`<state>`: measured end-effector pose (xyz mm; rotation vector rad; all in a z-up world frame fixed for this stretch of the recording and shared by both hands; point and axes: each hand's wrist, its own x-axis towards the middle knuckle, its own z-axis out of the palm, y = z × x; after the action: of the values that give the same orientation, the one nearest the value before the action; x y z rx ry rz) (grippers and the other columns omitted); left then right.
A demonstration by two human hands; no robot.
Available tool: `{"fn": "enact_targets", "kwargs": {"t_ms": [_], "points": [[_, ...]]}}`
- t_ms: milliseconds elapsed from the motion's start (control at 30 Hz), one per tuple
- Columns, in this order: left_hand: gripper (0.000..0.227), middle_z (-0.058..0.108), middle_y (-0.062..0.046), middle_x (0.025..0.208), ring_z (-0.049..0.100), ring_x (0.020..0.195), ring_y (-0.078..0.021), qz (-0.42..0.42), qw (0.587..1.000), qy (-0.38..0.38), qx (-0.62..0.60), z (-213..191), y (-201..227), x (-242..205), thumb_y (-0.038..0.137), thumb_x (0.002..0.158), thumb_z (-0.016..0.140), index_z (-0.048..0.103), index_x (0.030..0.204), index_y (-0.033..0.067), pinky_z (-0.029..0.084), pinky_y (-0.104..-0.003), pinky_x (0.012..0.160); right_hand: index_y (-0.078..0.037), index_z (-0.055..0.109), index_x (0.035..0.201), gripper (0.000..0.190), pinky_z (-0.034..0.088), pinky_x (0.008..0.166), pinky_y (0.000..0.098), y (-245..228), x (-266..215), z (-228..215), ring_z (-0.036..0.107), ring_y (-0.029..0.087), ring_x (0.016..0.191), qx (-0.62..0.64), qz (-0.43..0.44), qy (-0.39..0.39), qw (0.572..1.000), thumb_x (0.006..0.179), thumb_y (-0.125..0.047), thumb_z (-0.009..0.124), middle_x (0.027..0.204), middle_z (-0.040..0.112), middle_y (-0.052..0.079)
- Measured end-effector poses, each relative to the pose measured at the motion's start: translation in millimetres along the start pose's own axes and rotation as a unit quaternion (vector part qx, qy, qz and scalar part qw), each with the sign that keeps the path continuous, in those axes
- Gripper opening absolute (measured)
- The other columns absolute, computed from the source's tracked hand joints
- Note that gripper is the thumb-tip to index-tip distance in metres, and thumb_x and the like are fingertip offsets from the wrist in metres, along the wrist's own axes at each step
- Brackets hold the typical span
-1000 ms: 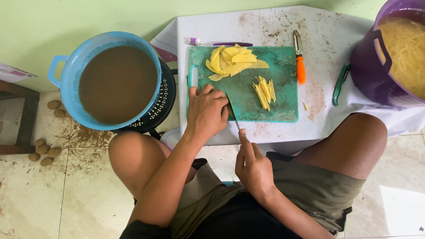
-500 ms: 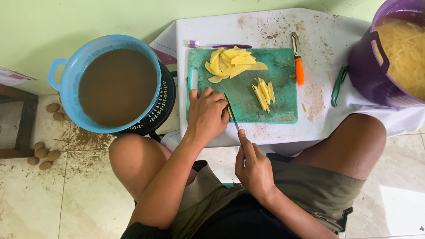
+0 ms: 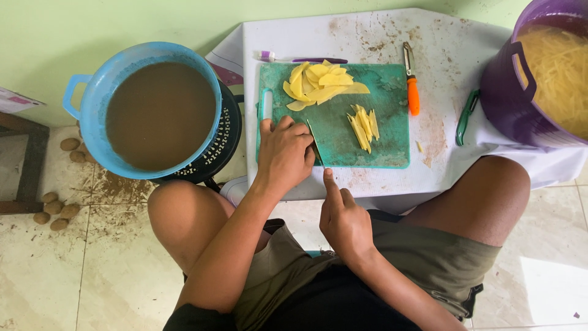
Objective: Julienning potato slices into thin strips using a knife on a cutting board.
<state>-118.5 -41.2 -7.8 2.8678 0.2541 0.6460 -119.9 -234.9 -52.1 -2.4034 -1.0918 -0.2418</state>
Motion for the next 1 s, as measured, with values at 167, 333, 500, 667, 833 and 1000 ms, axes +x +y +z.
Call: {"fn": "enact_targets", "kwargs": {"t_ms": [167, 333, 500, 667, 833, 1000], "points": [[0.007, 0.069, 0.002, 0.080, 0.056, 0.089, -0.0192, 0.000, 1.000, 0.005, -0.002, -3, 2, 1, 0.014, 0.080, 0.070, 0.076, 0.078, 0.0142, 0.035, -0.042, 0.085, -0.013, 0.053, 0.150, 0.052, 0.042, 0.032, 0.0408, 7, -5, 2, 0.058, 0.033, 0.041, 0.038, 0.027, 0.015, 0.999, 0.099, -0.006, 0.049, 0.078, 0.064, 0.011], [0.006, 0.068, 0.001, 0.079, 0.056, 0.086, -0.0197, 0.002, 0.999, 0.027, -0.021, 0, 0, -3, 0.015, 0.081, 0.071, 0.076, 0.079, 0.0138, 0.036, -0.041, 0.083, -0.011, 0.054, 0.149, 0.051, 0.042, 0.033, 0.0419, 7, -12, 0, 0.059, 0.036, 0.043, 0.050, 0.029, 0.034, 0.998, 0.098, -0.005, 0.050, 0.082, 0.066, 0.013], [0.006, 0.068, 0.000, 0.081, 0.057, 0.087, -0.0197, -0.003, 0.999, 0.027, -0.039, 2, -3, -6, 0.016, 0.078, 0.073, 0.076, 0.080, 0.0126, 0.037, -0.041, 0.085, -0.010, 0.057, 0.144, 0.047, 0.048, 0.034, 0.0436, 1, -14, 1, 0.067, 0.037, 0.052, 0.080, 0.031, 0.031, 0.996, 0.098, -0.005, 0.051, 0.094, 0.071, 0.017], [0.007, 0.069, 0.001, 0.082, 0.059, 0.091, -0.0192, -0.001, 0.999, 0.024, -0.031, 6, -5, -7, 0.020, 0.077, 0.074, 0.077, 0.081, 0.0138, 0.036, -0.042, 0.087, -0.010, 0.057, 0.144, 0.046, 0.049, 0.034, 0.0430, -1, -12, -1, 0.069, 0.037, 0.055, 0.076, 0.023, 0.034, 0.996, 0.098, -0.006, 0.050, 0.099, 0.072, 0.016], [0.007, 0.068, 0.000, 0.082, 0.057, 0.090, -0.0200, -0.001, 0.999, 0.025, -0.030, 1, -1, -2, 0.017, 0.077, 0.073, 0.076, 0.080, 0.0118, 0.035, -0.042, 0.085, -0.012, 0.055, 0.146, 0.048, 0.047, 0.033, 0.0453, -2, -13, 1, 0.065, 0.039, 0.049, 0.066, 0.029, 0.022, 0.997, 0.099, -0.007, 0.050, 0.092, 0.070, 0.015], [0.008, 0.068, 0.000, 0.082, 0.056, 0.090, -0.0197, -0.008, 0.999, 0.016, -0.027, 5, -1, -2, 0.018, 0.077, 0.073, 0.077, 0.081, 0.0120, 0.035, -0.042, 0.086, -0.013, 0.050, 0.151, 0.053, 0.046, 0.034, 0.0475, 0, -14, 2, 0.062, 0.038, 0.045, 0.019, 0.017, 0.008, 1.000, 0.098, -0.008, 0.049, 0.084, 0.067, 0.014]]}}
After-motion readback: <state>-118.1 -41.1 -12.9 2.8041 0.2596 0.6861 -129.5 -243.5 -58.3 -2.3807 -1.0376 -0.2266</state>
